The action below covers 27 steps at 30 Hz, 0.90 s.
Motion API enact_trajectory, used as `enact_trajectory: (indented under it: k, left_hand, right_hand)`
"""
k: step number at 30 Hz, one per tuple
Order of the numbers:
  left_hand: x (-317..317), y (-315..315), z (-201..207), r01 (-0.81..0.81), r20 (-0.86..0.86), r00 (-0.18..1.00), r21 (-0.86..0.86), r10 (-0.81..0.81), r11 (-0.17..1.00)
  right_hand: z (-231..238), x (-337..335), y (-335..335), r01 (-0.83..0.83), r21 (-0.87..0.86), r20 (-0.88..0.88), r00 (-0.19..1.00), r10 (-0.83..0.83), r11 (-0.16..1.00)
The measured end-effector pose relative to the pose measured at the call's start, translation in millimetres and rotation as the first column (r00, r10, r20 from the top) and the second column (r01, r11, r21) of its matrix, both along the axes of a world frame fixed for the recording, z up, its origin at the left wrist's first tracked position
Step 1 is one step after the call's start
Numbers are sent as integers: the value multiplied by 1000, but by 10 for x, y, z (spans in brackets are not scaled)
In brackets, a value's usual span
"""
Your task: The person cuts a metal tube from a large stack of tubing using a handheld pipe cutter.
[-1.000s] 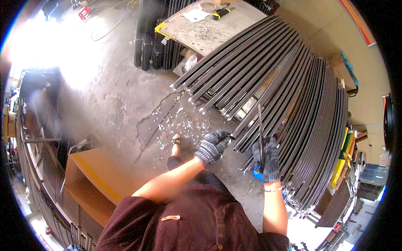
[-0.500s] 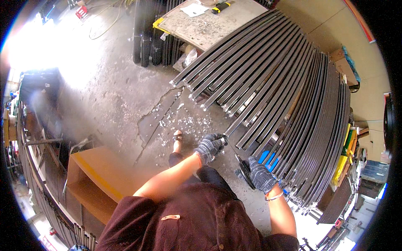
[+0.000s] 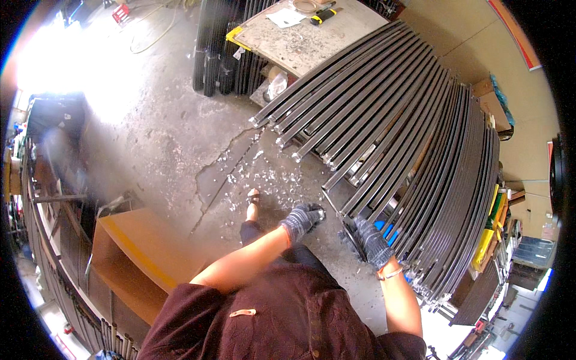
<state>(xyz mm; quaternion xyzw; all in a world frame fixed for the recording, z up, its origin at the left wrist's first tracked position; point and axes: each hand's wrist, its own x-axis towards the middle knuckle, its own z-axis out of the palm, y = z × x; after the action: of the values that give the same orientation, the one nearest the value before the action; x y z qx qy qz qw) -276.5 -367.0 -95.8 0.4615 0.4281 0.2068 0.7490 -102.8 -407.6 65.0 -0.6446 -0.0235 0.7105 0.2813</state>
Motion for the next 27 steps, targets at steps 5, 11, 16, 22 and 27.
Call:
enact_trajectory:
  k: [5,11,16,22,27]
  left_hand:
    - [143,119,69,-119,85,988,-128,130,985]
    - [765,380,580,-339,138,901,-369,411,866]
    - [1023,510,366,-220,-135,969,-109,205,969]
    - [820,222,222,-361,59,932,91,357,928]
    - [442,116,577,-170,-172,920,635,353,753]
  right_hand:
    - [36,307,-411,-349,298,189,934,304,888]
    - [-30,636,-589,-62,274,-34,997,74,960]
    - [58,581,-464,-372,348,260,920,293,861]
    - [95,428,-496,-71,325,-6,997,77,943]
    - [122,334,-649,-112,252,-37,991,126,961]
